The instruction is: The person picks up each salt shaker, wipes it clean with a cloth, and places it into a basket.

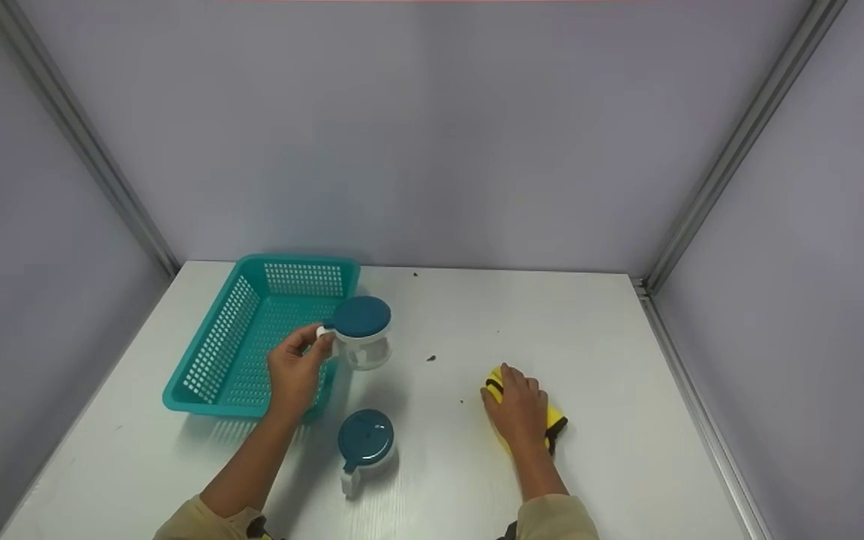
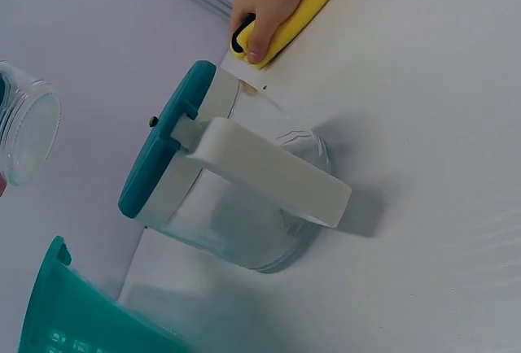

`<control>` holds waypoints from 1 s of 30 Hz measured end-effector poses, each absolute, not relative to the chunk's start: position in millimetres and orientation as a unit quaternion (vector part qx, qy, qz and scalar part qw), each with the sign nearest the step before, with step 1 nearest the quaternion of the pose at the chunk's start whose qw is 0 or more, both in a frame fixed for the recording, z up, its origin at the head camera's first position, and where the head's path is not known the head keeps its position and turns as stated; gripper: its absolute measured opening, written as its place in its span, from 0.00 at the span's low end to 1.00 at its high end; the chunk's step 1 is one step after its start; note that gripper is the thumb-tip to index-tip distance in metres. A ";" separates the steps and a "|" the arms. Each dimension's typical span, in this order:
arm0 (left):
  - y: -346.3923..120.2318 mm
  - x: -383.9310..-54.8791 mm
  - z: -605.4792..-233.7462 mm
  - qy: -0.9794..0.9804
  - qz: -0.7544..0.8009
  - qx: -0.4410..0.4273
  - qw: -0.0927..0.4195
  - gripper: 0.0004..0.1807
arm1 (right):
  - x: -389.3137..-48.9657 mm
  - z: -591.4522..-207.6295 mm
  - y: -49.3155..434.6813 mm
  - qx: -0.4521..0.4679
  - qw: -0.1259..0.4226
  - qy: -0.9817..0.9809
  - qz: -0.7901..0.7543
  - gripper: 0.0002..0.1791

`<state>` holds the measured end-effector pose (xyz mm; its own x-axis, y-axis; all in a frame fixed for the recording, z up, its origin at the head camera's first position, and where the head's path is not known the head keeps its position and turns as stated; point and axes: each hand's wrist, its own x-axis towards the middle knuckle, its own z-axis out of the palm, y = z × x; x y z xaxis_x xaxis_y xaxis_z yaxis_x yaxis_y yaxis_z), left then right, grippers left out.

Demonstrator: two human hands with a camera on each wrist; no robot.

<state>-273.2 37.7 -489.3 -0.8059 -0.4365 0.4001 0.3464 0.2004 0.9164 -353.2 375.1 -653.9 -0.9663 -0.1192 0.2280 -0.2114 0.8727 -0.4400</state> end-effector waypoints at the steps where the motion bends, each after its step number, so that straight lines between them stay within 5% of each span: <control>1: 36.9 -272.9 -489.1 -0.710 -0.631 0.031 0.312 0.08 | -353.0 -654.3 375.2 0.085 0.097 -0.963 0.236 0.36; 30: 8.0 -271.8 -498.1 -0.692 -0.638 0.007 0.339 0.08 | -355.1 -656.1 376.4 0.088 0.087 -0.966 0.228 0.35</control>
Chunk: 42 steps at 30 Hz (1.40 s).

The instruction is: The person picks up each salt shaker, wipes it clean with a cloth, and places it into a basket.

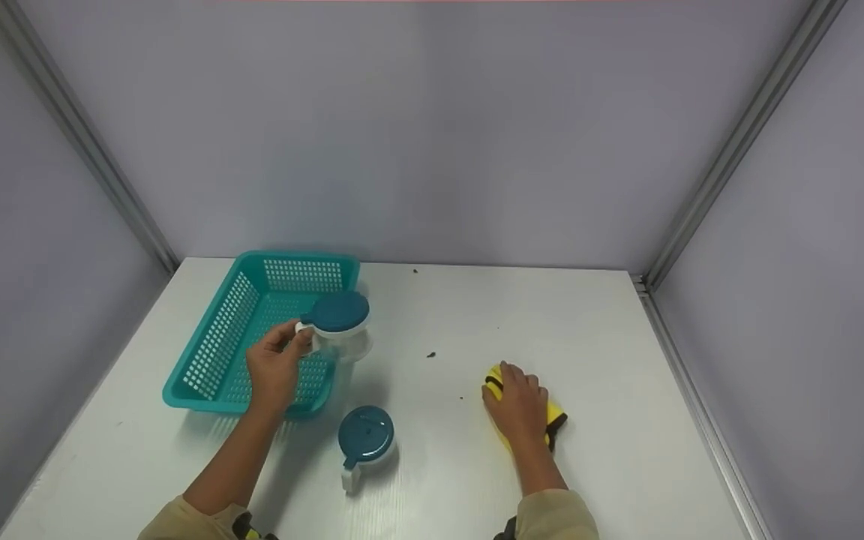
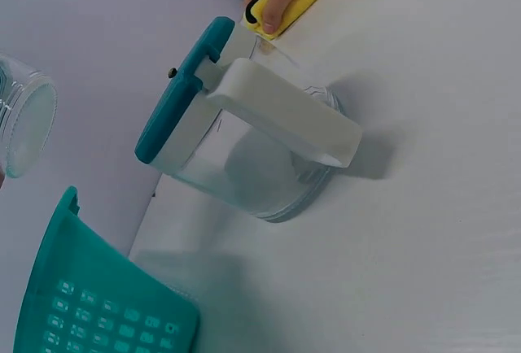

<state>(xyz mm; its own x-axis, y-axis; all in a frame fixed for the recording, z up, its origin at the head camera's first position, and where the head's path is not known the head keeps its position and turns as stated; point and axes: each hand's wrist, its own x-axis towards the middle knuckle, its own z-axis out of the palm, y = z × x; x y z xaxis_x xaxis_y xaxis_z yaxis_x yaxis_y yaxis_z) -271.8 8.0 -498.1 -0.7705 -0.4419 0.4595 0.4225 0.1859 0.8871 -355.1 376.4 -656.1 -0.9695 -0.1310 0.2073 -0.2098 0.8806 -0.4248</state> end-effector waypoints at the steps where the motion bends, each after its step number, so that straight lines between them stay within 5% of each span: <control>1: 5.6 -270.9 -498.4 -0.694 -0.635 0.008 0.339 0.08 | -354.5 -655.9 376.2 0.088 0.086 -0.966 0.228 0.35; 29: -52.1 -268.6 -505.8 -0.739 -0.574 0.102 0.336 0.10 | -355.5 -659.7 377.8 0.091 0.096 -0.965 0.226 0.34; 42: -73.6 -297.8 -546.5 -0.766 -0.547 0.100 0.322 0.13 | -353.9 -658.7 375.5 0.087 0.095 -0.967 0.219 0.34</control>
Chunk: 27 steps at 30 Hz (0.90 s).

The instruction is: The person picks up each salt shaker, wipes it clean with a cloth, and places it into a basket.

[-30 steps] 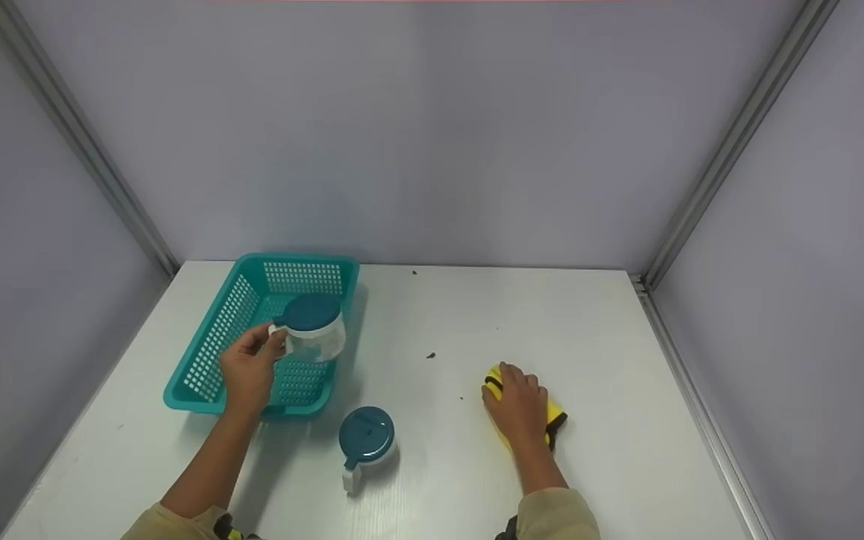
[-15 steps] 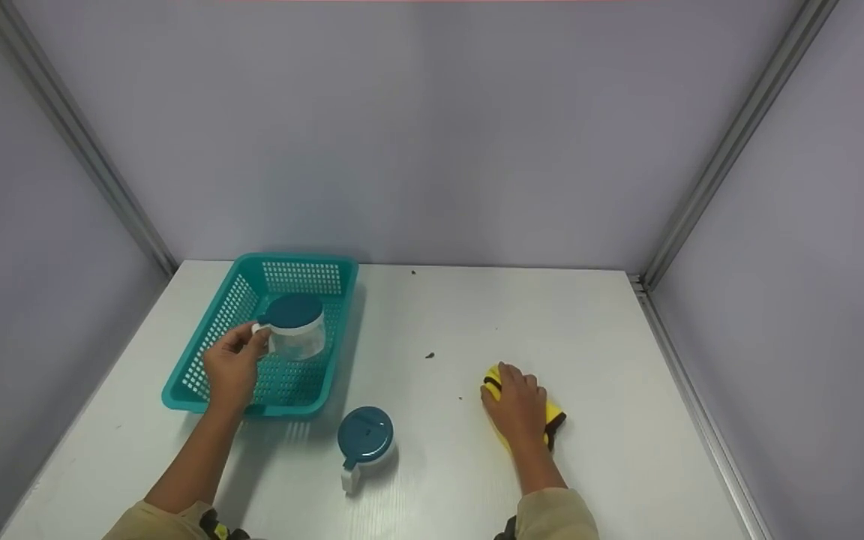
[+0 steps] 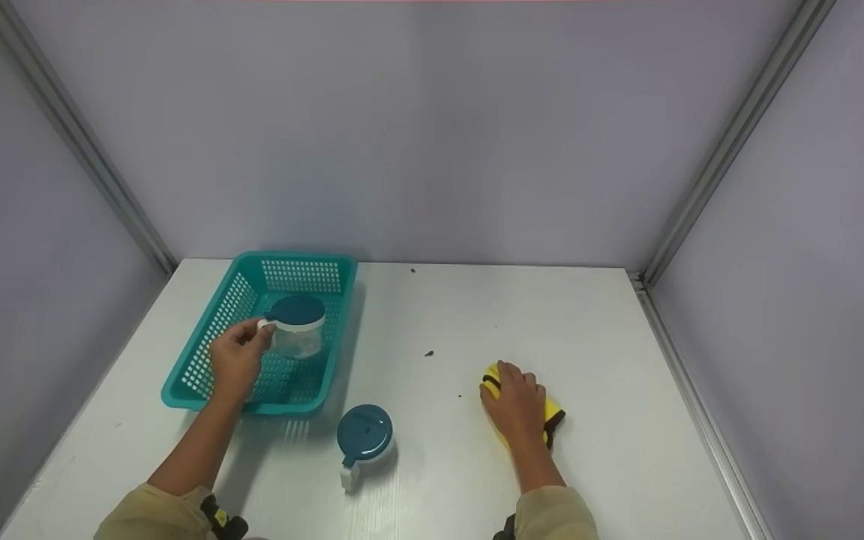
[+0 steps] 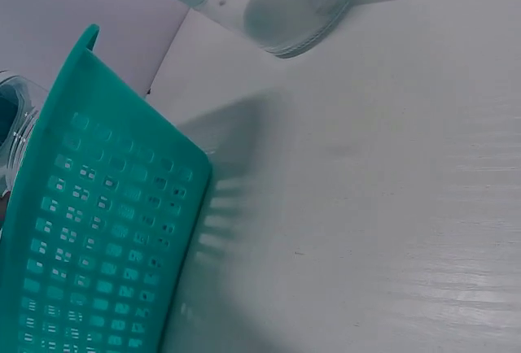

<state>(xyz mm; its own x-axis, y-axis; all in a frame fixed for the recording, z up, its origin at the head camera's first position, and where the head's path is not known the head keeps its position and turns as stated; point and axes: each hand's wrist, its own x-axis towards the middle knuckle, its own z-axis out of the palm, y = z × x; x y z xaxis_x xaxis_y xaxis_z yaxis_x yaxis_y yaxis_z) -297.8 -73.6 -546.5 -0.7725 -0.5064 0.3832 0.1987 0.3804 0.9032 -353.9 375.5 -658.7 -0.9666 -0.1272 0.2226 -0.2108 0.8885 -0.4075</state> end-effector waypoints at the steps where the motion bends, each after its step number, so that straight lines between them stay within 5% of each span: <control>1: -74.1 -298.9 -547.0 -0.769 -0.543 0.101 0.321 0.12 | -353.8 -658.7 375.7 0.088 0.095 -0.967 0.220 0.34; 27: -83.3 -312.4 -553.0 -0.814 -0.510 0.176 0.213 0.15 | -349.0 -661.8 368.4 0.085 0.108 -0.966 0.218 0.33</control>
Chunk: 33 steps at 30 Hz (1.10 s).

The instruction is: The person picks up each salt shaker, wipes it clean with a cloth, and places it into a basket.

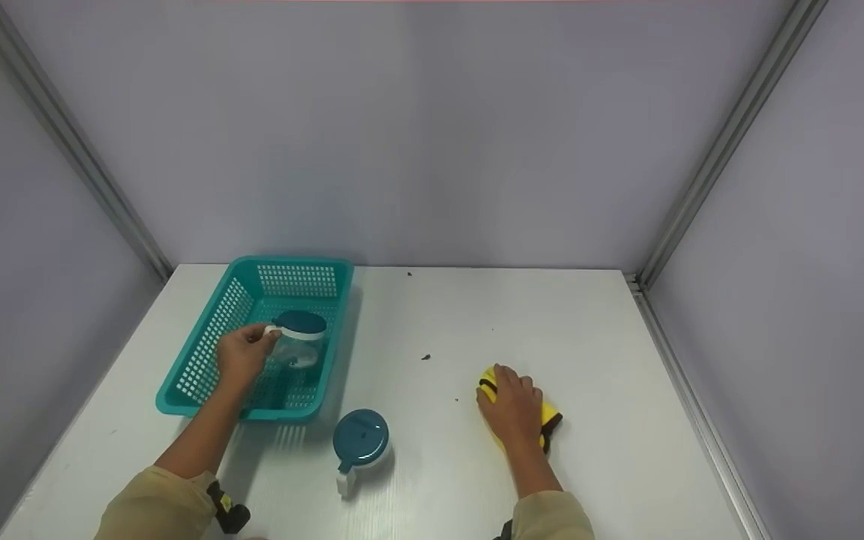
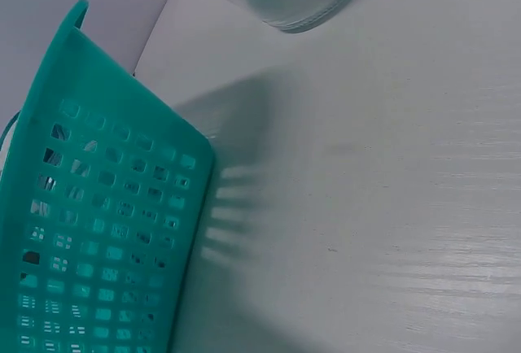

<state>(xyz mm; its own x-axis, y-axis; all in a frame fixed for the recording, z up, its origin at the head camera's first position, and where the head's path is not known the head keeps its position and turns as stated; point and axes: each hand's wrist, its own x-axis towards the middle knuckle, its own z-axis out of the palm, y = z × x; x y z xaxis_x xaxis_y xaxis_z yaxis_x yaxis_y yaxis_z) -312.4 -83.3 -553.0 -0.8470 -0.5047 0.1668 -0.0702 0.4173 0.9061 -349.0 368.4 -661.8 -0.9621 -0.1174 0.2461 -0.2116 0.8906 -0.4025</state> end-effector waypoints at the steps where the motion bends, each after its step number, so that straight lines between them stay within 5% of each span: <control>1: -83.7 -312.8 -552.8 -0.819 -0.504 0.177 0.210 0.15 | -349.0 -661.4 368.1 0.085 0.109 -0.966 0.219 0.33; 33: -81.3 -318.9 -553.8 -0.862 -0.433 0.190 0.180 0.11 | -349.1 -659.7 367.1 0.084 0.105 -0.965 0.224 0.33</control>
<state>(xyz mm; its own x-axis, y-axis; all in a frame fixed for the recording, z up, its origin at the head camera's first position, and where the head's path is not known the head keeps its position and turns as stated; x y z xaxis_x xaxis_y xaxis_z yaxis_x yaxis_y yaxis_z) -318.9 -81.3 -553.8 -0.8628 -0.4840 0.1457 -0.1720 0.5521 0.8158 -349.1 367.1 -659.7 -0.9641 -0.1147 0.2394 -0.2083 0.8859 -0.4144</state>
